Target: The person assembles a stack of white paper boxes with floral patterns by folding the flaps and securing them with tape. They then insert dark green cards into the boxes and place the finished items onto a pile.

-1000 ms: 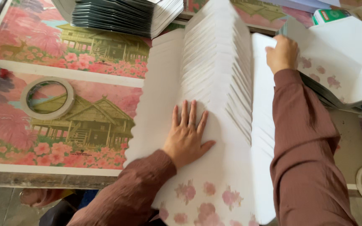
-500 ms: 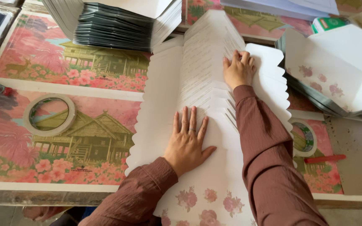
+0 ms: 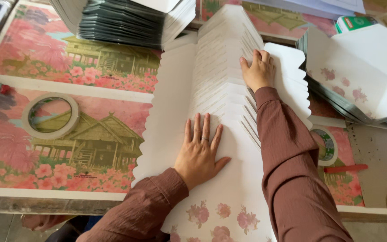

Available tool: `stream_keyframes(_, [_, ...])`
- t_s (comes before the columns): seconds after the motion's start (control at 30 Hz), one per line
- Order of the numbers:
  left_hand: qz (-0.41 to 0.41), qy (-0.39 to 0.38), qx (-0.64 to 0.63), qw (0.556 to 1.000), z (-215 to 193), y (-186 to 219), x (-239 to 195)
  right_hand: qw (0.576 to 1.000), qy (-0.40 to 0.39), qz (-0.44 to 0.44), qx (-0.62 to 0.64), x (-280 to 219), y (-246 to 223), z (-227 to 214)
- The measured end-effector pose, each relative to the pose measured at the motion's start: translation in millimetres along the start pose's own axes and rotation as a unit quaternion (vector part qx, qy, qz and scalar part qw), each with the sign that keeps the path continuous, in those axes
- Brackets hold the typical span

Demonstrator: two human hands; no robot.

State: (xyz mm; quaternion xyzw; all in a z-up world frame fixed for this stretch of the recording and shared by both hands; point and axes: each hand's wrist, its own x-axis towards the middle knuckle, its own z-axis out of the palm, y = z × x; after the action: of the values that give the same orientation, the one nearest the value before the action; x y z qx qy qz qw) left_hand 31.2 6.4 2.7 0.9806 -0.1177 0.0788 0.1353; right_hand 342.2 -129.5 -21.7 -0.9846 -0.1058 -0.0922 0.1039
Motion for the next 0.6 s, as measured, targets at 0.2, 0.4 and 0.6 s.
stream_keyframes(0.2, [0.001,-0.006,-0.003,1.0,0,0,0,1.0,-0.022,0.013,0.002,11,8,1])
stream_keyframes(0.4, [0.01,0.089,0.071,0.993,4,5,-9,0.998,-0.001,-0.037,0.059,9,13,8])
stream_keyframes(0.6, [0.014,0.106,0.07,0.992,4,5,-11,0.956,0.101,-0.058,0.269,-9,23,-25])
